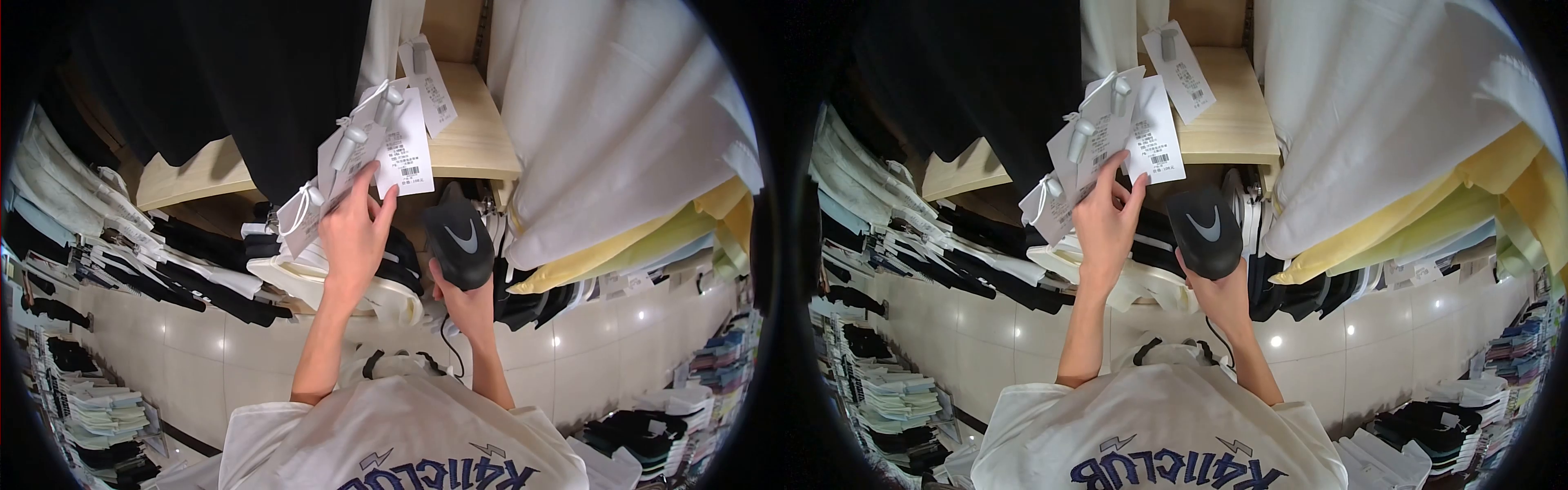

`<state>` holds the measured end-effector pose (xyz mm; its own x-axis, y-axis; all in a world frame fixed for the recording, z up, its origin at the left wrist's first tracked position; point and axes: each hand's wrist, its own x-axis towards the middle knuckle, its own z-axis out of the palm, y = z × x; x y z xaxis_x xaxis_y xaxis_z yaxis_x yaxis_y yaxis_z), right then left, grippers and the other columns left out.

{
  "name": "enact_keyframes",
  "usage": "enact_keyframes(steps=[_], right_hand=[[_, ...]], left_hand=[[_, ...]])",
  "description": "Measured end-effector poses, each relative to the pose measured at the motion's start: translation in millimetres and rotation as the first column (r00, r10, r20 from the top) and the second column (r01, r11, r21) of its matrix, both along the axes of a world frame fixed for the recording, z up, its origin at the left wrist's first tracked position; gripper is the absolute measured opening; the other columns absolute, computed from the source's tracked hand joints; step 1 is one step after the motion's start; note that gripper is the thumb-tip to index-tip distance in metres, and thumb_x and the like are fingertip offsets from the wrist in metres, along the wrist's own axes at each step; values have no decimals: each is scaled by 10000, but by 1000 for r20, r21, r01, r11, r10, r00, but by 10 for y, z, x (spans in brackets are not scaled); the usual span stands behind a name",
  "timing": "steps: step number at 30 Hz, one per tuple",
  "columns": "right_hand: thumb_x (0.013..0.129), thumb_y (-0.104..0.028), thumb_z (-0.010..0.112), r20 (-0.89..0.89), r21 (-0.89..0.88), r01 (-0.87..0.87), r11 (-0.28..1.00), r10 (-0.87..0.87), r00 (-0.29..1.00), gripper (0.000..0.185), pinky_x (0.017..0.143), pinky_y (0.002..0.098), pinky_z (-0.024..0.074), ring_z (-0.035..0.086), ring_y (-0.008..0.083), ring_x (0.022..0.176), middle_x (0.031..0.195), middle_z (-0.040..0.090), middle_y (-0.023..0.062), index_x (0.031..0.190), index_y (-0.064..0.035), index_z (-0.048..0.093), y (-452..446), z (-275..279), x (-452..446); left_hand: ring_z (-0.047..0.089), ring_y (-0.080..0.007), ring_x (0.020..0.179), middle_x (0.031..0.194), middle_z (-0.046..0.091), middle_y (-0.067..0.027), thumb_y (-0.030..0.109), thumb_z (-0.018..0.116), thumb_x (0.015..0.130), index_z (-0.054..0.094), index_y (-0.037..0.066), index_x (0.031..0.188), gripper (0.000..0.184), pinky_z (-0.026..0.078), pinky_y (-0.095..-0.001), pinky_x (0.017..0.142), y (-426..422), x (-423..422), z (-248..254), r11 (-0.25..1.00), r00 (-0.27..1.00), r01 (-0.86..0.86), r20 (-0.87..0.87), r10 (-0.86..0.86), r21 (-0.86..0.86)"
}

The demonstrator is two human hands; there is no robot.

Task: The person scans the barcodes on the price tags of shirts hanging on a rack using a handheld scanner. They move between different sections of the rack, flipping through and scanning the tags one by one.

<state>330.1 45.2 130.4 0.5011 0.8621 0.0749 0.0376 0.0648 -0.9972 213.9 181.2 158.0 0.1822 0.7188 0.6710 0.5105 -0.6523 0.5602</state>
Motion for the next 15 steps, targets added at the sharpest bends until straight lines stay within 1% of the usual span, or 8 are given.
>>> enact_keyframes(steps=[4, 6, 7, 8, 10, 11, 12, 15], right_hand=[[869, -87, 734, -52, 69, 37, 997, -33, 998, 141, 530, 241, 421, 523, 59, 562, 643, 621, 4, 850, 32, 660, -18, 21, -50], [870, -71, 732, -80, 97, 50, 994, -42, 996, 128, 527, 238, 416, 519, 55, 561, 642, 620, 3, 838, 30, 660, -31, 37, -53], [870, -71, 732, -84, 102, 54, 993, -46, 995, 128, 527, 238, 416, 519, 55, 561, 642, 620, 3, 838, 30, 660, -81, 44, 14], [868, -66, 732, -87, 106, 56, 993, -47, 995, 123, 528, 236, 415, 519, 53, 563, 641, 620, 2, 844, 32, 661, -102, 42, 29], [866, -60, 733, -94, 112, 64, 992, -54, 994, 119, 528, 234, 415, 519, 51, 565, 641, 619, 1, 849, 33, 661, -144, 37, 50], [866, -59, 733, -88, 123, 67, 990, -56, 995, 116, 527, 235, 416, 521, 53, 563, 644, 620, 1, 858, 32, 663, -166, 38, 61], [866, -58, 733, -82, 135, 70, 988, -59, 995, 113, 526, 235, 418, 522, 55, 561, 647, 621, 0, 866, 32, 665, -186, 40, 66], [864, -53, 732, -111, 135, 112, 984, -97, 989, 104, 525, 237, 421, 525, 63, 551, 656, 626, 0, 884, 29, 670, -264, 72, 73]], left_hand=[[550, -164, 488, 592, 579, -55, 145, 733, 874, 617, 31, 1252, 412, 463, -316, 513, -75, 59, 42, 996, 998, 66, -16, -68, -66], [521, -124, 489, 598, 578, -65, 126, 711, 890, 597, 21, 1293, 432, 453, -289, 518, -100, 129, 51, 929, 956, 260, 207, -208, -265], [511, -94, 533, 680, 621, -58, 108, 661, 934, 570, 16, 1332, 418, 448, -257, 541, -133, 208, 55, 874, 911, 377, 291, -291, -306], [511, -94, 533, 680, 621, -58, 108, 661, 934, 570, 16, 1332, 418, 448, -257, 541, -168, 242, 99, 874, 911, 380, 287, -297, -303], [539, -45, 647, 827, 648, -12, 156, 587, 993, 553, 36, 1366, 393, 449, -210, 552, -265, 308, 227, 663, 756, 628, 522, -395, -407], [602, -77, 756, 991, 671, -44, 202, 514, 1033, 538, 24, 1372, 384, 476, -218, 630, -251, 333, 216, 611, 728, 673, 523, -443, -418], [602, -77, 756, 991, 671, -44, 202, 514, 1033, 538, 24, 1372, 384, 476, -218, 630, -253, 384, 244, 609, 727, 674, 519, -449, -418], [682, -175, 911, 1280, 616, -138, 245, 443, 1058, 490, -1, 1402, 425, 511, -272, 763, -232, 604, 391, 554, 587, 788, 602, -541, -270]])
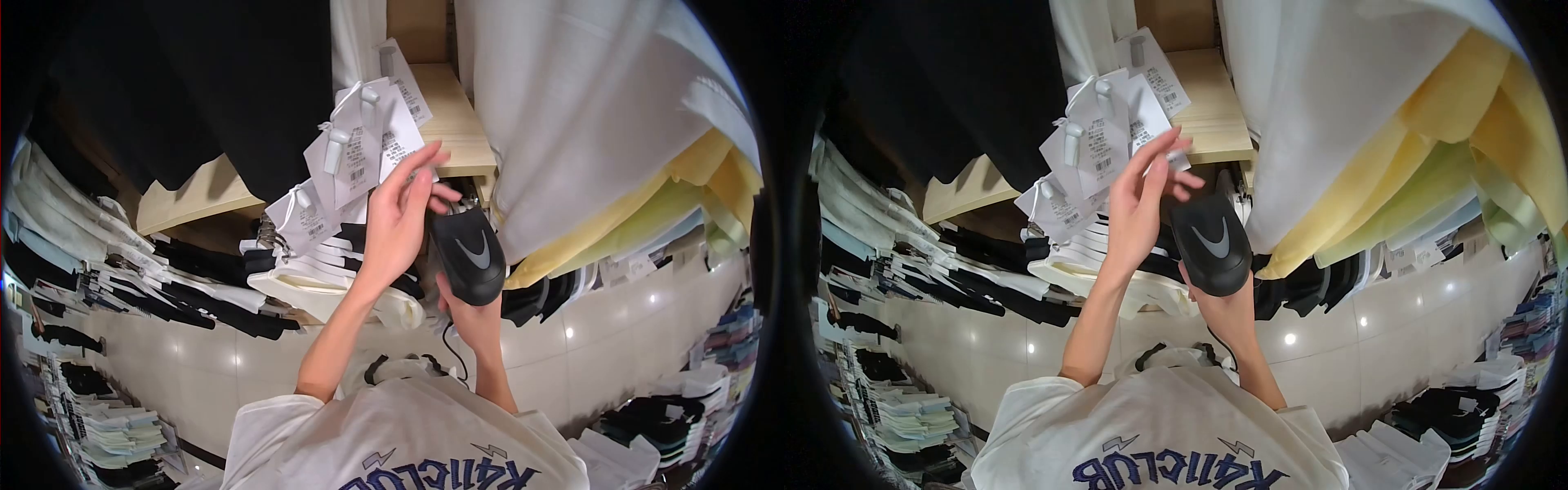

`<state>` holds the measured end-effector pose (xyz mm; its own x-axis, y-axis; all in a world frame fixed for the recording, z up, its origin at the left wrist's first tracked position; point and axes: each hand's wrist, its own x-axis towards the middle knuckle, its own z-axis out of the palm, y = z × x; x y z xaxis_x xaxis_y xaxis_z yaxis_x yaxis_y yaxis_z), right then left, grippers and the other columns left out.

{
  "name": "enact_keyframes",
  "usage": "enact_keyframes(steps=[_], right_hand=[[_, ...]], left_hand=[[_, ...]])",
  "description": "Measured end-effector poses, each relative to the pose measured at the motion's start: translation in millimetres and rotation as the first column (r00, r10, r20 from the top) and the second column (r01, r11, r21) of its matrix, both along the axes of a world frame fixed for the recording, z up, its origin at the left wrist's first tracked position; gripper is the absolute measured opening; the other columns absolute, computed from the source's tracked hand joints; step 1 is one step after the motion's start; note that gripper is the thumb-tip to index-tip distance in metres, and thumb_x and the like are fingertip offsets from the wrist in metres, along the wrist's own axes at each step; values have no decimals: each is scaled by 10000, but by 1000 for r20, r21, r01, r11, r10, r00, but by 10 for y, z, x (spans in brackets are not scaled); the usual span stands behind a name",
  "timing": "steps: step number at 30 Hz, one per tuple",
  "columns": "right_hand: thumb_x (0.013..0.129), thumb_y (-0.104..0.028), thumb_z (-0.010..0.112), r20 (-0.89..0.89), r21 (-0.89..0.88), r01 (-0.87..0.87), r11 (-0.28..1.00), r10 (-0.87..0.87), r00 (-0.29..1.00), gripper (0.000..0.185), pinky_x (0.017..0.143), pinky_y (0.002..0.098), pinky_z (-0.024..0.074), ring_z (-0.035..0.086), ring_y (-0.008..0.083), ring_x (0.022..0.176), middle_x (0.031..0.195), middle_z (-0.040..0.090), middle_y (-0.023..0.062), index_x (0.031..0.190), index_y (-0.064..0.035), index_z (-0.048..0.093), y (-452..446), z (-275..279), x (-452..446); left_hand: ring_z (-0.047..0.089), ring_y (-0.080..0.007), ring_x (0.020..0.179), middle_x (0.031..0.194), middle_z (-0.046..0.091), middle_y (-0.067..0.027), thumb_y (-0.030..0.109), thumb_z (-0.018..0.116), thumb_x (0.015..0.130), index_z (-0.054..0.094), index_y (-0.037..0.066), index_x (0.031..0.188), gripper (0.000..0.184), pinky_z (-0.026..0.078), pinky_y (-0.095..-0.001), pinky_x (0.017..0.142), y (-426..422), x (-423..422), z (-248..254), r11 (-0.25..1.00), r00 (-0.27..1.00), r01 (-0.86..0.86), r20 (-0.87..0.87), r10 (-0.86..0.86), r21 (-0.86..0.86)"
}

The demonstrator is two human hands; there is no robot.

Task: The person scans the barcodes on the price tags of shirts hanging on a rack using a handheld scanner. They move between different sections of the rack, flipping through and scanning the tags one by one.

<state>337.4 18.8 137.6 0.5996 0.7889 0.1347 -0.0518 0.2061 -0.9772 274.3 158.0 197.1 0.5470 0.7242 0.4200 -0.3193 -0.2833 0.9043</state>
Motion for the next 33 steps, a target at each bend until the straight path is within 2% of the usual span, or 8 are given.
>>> enact_keyframes(steps=[5, 7, 8, 11, 15, 23, 26, 33], right_hand=[[857, -47, 735, 8, -17, -24, 1000, 24, 1000, 105, 527, 243, 426, 528, 71, 547, 659, 628, 4, 897, 26, 672, -67, 1, 35], [855, -47, 737, 17, -30, -27, 999, 28, 999, 107, 528, 245, 427, 528, 72, 548, 656, 627, 5, 899, 25, 671, -89, -17, 58], [873, -50, 717, 60, -42, -37, 998, 40, 997, 100, 523, 249, 426, 540, 77, 554, 670, 619, 5, 921, 15, 657, -100, -35, 67], [868, -55, 722, 44, -59, -58, 997, 60, 997, 107, 530, 247, 429, 541, 74, 559, 666, 619, 5, 918, 14, 658, -95, -30, 73], [845, -55, 748, 1, -53, -74, 996, 74, 997, 119, 547, 241, 436, 529, 62, 561, 656, 632, 7, 891, 23, 672, -82, -45, 73], [895, -82, 707, 49, -60, -88, 994, 91, 995, 102, 528, 239, 424, 536, 68, 549, 640, 601, -6, 911, 0, 648, -83, -34, 112], [899, -89, 703, 47, -59, -87, 994, 90, 995, 102, 525, 240, 421, 535, 70, 547, 634, 597, -7, 910, -4, 648, -60, -68, 139], [901, -97, 703, 60, -117, -91, 989, 98, 993, 108, 524, 236, 412, 534, 70, 552, 636, 595, -6, 916, -5, 647, -16, -114, 164]], left_hand=[[678, -189, 917, 1344, 570, -148, 255, 475, 1046, 353, 19, 1494, 521, 535, -310, 847, 200, 365, 146, 991, 993, 66, 101, -55, -117], [670, -186, 936, 1339, 561, -175, 253, 513, 1029, 308, 25, 1515, 575, 539, -325, 886, 296, 372, 55, 989, 996, -76, 38, 82, -124], [662, -184, 948, 1253, 598, -192, 246, 552, 1010, 269, 31, 1531, 631, 547, -341, 886, 336, 389, -30, 990, 982, -138, 125, 142, -42], [663, -189, 953, 1128, 645, -174, 238, 570, 1003, 254, 26, 1535, 655, 560, -352, 862, 373, 284, -73, 962, 962, -266, 86, 261, 59], [693, -208, 857, 1135, 638, -198, 304, 586, 993, 267, -1, 1525, 692, 572, -339, 824, 462, 203, 18, 982, 982, -186, -19, 186, -14], [692, -185, 794, 1282, 548, -250, 357, 572, 998, 352, -62, 1473, 671, 572, -282, 667, 540, 175, 180, 990, 966, -138, -219, 135, 1], [687, -158, 781, 1257, 578, -214, 312, 568, 1003, 440, -54, 1426, 573, 557, -267, 652, 493, 140, 164, 983, 967, -185, -174, 185, 20], [663, -102, 779, 1064, 669, -95, 58, 633, 933, 646, 20, 1214, 284, 522, -233, 641, 423, -29, 4, 857, 895, -384, -89, 437, 343]])
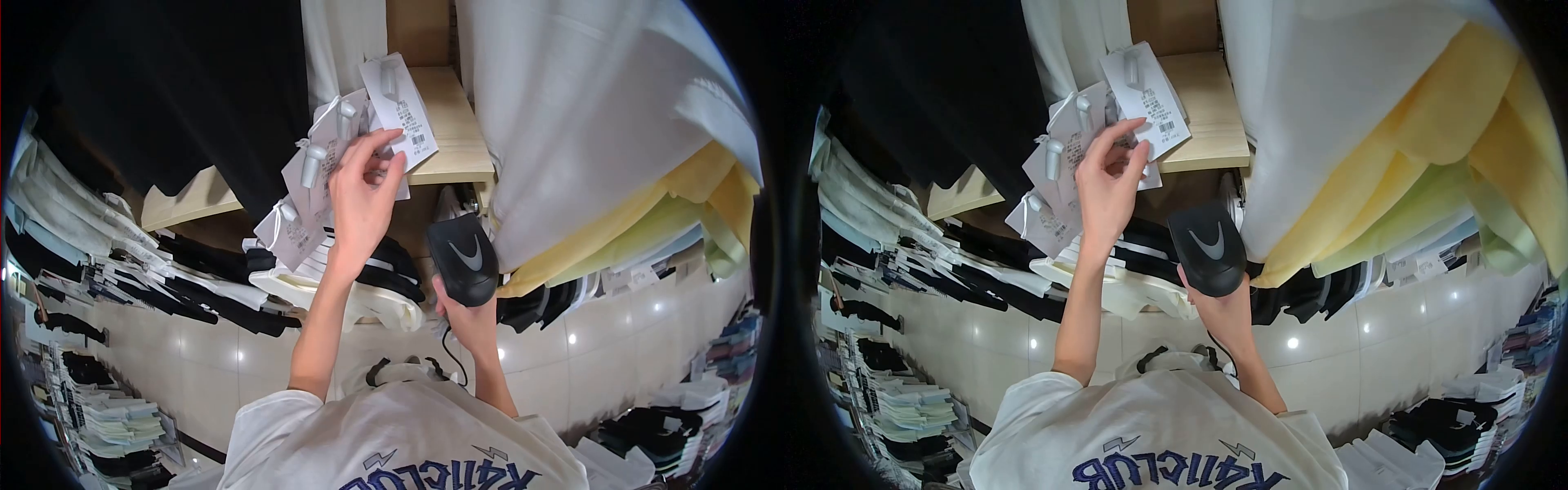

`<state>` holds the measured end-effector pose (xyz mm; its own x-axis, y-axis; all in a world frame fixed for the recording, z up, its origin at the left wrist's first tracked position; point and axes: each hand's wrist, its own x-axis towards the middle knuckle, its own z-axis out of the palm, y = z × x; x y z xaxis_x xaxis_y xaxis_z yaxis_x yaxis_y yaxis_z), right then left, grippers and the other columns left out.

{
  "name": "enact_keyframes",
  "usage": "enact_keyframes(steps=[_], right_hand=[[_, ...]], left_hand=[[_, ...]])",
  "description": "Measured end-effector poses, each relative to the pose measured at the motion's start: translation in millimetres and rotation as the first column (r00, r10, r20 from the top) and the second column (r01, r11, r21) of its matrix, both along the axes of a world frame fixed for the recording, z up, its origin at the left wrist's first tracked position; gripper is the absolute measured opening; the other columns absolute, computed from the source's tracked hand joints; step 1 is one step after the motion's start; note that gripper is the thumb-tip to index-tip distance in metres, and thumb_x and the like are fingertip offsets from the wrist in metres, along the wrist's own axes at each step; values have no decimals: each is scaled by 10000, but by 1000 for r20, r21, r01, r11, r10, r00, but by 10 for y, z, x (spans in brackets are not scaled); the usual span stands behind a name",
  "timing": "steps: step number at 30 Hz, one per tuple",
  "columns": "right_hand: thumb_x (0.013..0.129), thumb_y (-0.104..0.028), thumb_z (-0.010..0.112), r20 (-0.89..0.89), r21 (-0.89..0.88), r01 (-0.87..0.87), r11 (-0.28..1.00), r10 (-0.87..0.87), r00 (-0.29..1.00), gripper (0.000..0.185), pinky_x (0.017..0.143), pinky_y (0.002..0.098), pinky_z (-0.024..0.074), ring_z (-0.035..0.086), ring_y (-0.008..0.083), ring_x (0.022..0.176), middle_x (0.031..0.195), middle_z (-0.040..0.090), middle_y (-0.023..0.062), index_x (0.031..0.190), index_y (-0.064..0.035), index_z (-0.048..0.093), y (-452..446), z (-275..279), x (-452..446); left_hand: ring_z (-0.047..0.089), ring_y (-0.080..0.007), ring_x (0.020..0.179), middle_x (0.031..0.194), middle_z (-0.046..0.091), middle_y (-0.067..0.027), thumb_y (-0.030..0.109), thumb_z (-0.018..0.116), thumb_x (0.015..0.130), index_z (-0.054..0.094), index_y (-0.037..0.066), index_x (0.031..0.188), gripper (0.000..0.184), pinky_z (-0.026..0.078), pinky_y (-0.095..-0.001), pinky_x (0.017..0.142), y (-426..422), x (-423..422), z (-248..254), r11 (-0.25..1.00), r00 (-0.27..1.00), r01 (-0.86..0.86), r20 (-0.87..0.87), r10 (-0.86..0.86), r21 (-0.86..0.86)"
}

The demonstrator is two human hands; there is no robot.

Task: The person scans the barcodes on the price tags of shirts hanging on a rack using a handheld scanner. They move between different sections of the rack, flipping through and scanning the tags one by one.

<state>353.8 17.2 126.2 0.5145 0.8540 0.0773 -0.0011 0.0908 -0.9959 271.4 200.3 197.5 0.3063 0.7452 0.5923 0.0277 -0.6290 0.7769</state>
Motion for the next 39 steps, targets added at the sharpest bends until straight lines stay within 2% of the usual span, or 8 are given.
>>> enact_keyframes(steps=[4, 8, 13, 16, 20, 22, 30, 39], right_hand=[[896, -101, 710, 0, -17, -22, 1000, 22, 1000, 111, 524, 233, 411, 536, 64, 562, 659, 607, -6, 906, -6, 652, 41, -25, -3], [887, -103, 722, 45, 22, -74, 997, 73, 996, 120, 526, 228, 411, 541, 57, 574, 692, 622, -8, 876, -5, 654, 127, -49, -45], [854, -85, 752, 41, 13, -106, 994, 106, 994, 160, 543, 251, 430, 517, 66, 567, 654, 615, 6, 915, 34, 666, 254, 2, -174], [904, -55, 678, 2, 48, -91, 995, 91, 996, 71, 518, 241, 416, 540, 84, 565, 720, 611, 2, 932, 1, 643, 356, -8, -284], [940, -32, 620, 8, 81, 5, 997, -6, 1000, 67, 505, 254, 409, 520, 89, 554, 730, 577, 13, 1001, -5, 622, 539, 191, -481], [902, -95, 714, -125, 132, 111, 985, -95, 988, 116, 480, 235, 385, 503, 61, 524, 637, 568, -21, 868, -17, 635, 658, 277, -582], [902, -96, 709, -32, 49, 131, 990, -129, 991, 114, 480, 246, 394, 502, 64, 528, 624, 565, -18, 878, -6, 644, 852, 292, -850], [894, -115, 719, -56, 65, 185, 981, -182, 982, 136, 495, 250, 395, 502, 64, 536, 624, 578, -10, 854, -4, 651, 839, 302, -948]], left_hand=[[640, -87, 795, 1060, 667, -67, 33, 612, 933, 659, 27, 1194, 266, 519, -236, 676, -65, -147, -37, 993, 997, -79, -8, 80, 82], [621, -80, 802, 1042, 667, -57, 41, 595, 948, 656, 25, 1207, 266, 513, -237, 699, -128, -308, -53, 991, 992, -129, -4, 129, 42], [578, -65, 741, 899, 674, -46, 62, 583, 968, 647, 20, 1232, 275, 517, -236, 677, -148, -474, -28, 989, 998, -23, 60, 33, -149], [559, -58, 715, 866, 669, -40, 63, 582, 971, 644, 20, 1240, 280, 517, -228, 661, -91, -565, -66, 985, 996, 31, 87, -17, -170], [542, -47, 712, 891, 662, -31, 65, 584, 975, 642, 26, 1251, 284, 514, -219, 645, -9, -656, -118, 977, 989, 81, 135, -54, -197], [540, -46, 714, 895, 659, -28, 57, 584, 975, 643, 34, 1254, 286, 514, -216, 640, 14, -686, -129, 980, 989, 87, 134, -63, -181], [584, -63, 786, 1134, 642, -54, 13, 563, 976, 645, 54, 1252, 291, 552, -206, 666, 111, -778, -166, 989, 983, 123, 148, -111, -80], [609, -77, 821, 1158, 658, -61, 43, 555, 993, 640, 46, 1253, 274, 538, -216, 687, 166, -821, -261, 990, 984, 114, 146, -101, -80]])
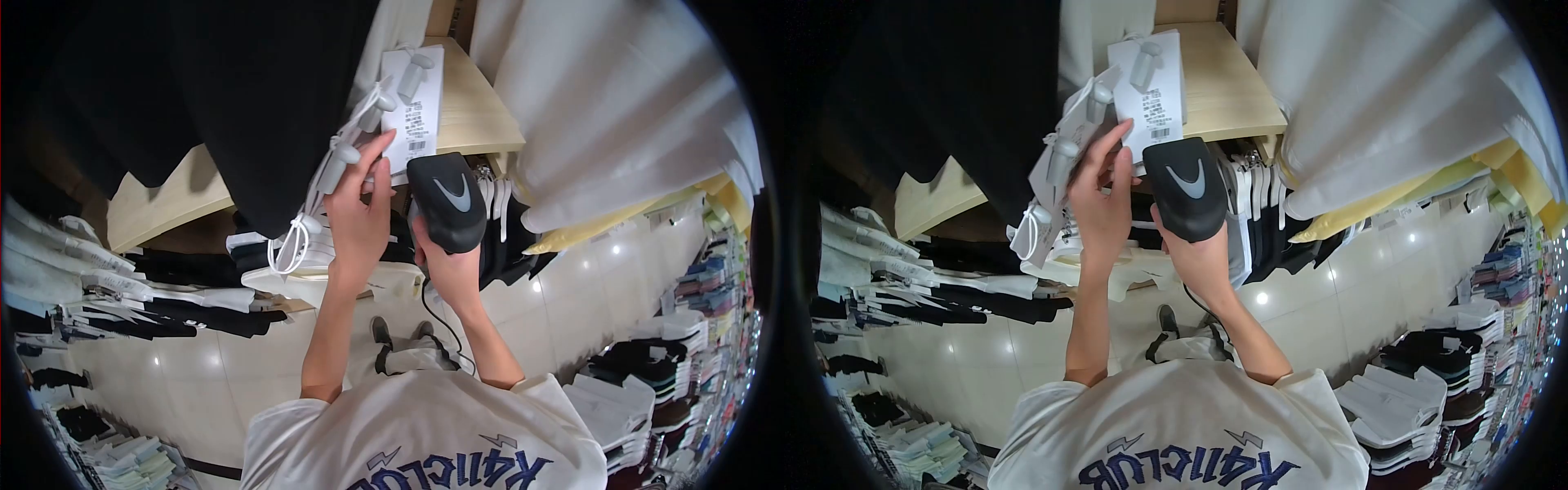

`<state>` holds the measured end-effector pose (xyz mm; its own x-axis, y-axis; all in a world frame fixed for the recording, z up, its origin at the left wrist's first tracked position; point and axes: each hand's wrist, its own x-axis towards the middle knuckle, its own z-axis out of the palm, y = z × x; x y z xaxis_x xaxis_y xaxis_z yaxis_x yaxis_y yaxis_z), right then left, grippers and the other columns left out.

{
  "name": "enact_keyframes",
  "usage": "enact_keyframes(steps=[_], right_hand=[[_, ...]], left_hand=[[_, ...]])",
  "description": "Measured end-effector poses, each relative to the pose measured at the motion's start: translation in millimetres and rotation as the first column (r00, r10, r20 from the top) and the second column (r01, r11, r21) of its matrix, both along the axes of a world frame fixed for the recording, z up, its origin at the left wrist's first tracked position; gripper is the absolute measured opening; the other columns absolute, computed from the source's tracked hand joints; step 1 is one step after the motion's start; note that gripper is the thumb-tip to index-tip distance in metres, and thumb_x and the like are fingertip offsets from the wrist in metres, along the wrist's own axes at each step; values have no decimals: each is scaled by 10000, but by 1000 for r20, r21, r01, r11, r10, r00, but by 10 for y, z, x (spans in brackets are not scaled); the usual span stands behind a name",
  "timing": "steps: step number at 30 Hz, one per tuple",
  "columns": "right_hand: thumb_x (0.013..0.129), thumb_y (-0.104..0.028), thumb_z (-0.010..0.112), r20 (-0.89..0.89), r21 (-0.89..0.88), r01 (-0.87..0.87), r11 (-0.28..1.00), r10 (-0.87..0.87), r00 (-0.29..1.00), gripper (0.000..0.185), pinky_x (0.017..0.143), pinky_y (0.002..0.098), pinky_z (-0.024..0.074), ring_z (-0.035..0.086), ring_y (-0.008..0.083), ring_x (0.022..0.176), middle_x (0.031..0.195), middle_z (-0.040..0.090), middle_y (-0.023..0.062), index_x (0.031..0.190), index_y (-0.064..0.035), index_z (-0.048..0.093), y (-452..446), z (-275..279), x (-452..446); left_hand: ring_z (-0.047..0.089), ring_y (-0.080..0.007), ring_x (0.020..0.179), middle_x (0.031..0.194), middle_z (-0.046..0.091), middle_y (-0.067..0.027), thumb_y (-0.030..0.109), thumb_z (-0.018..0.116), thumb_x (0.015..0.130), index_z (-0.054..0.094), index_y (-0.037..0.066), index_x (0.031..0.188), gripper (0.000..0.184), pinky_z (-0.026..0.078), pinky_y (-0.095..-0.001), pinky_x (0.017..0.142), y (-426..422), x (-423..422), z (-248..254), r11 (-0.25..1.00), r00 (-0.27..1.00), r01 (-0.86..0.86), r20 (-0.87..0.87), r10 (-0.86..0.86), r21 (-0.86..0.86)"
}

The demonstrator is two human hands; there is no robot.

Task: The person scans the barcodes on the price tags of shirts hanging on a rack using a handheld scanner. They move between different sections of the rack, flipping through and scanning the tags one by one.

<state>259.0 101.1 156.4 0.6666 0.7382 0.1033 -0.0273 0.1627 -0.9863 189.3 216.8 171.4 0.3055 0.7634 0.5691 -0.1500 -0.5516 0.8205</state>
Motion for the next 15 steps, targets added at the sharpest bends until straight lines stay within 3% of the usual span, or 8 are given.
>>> enact_keyframes(steps=[2, 7, 9, 10, 11, 13, 14, 15], right_hand=[[889, -110, 726, -10, -90, -16, 996, 15, 1000, 136, 498, 251, 398, 500, 61, 547, 630, 585, -12, 857, 2, 657, -51, -20, 13], [880, -75, 725, 45, -72, -113, 991, 117, 992, 117, 514, 253, 416, 507, 57, 578, 674, 614, -12, 931, 20, 678, -229, -116, 43], [913, -77, 688, 56, -17, -125, 992, 126, 990, 89, 474, 238, 376, 497, 49, 529, 659, 568, -21, 895, -14, 627, -296, -124, 52], [881, -72, 721, 58, -88, -224, 971, 230, 972, 134, 556, 261, 453, 561, 78, 625, 749, 614, -2, 936, -3, 621, -404, -176, 156], [881, -72, 721, 56, -80, -228, 970, 233, 971, 134, 556, 261, 453, 561, 78, 625, 749, 614, -2, 936, -3, 621, -477, -252, 187], [828, -102, 780, 144, 0, -265, 964, 262, 954, 244, 709, 303, 512, 623, 132, 769, 865, 650, 27, 974, 5, 616, -673, -342, 230], [773, -125, 823, 51, -80, -299, 951, 303, 952, 355, 834, 329, 506, 639, 167, 914, 980, 669, 66, 1027, 17, 618, -845, -334, 278], [758, -113, 818, 106, -160, -291, 943, 309, 945, 356, 800, 327, 512, 653, 160, 890, 956, 687, 86, 1028, 20, 629, -983, -341, 312]], left_hand=[[599, -70, 809, 1154, 662, -61, 32, 551, 993, 641, 45, 1257, 280, 529, -218, 683, -19, 19, -1, 1000, 1000, -4, 16, 4, -15], [555, -62, 741, 1019, 657, -55, 47, 548, 993, 643, 32, 1262, 286, 507, -217, 657, -47, 77, -35, 996, 996, -86, 7, 86, -15], [551, -62, 734, 956, 662, -50, 60, 549, 993, 636, 31, 1270, 292, 503, -223, 659, -71, 96, -45, 994, 995, -103, -13, 102, -26], [536, -59, 720, 906, 663, -46, 64, 553, 991, 631, 33, 1275, 297, 499, -225, 663, -114, 128, -40, 992, 993, -120, -11, 120, -28], [597, -70, 769, 942, 682, -66, 84, 560, 993, 617, 22, 1286, 305, 506, -230, 670, -164, 135, -33, 991, 991, -131, -45, 130, -40], [664, -101, 861, 967, 697, -83, 117, 565, 998, 607, 8, 1286, 311, 517, -234, 678, -359, 222, -10, 983, 989, -143, -53, 138, -112], [694, -141, 938, 1042, 703, -103, 143, 566, 1002, 604, -3, 1274, 310, 527, -241, 684, -447, 240, -74, 983, 990, -134, -63, 127, -126], [692, -135, 902, 1072, 699, -104, 154, 570, 1004, 616, 0, 1244, 289, 517, -232, 654, -554, 292, -149, 980, 984, -173, -67, 167, -95]])
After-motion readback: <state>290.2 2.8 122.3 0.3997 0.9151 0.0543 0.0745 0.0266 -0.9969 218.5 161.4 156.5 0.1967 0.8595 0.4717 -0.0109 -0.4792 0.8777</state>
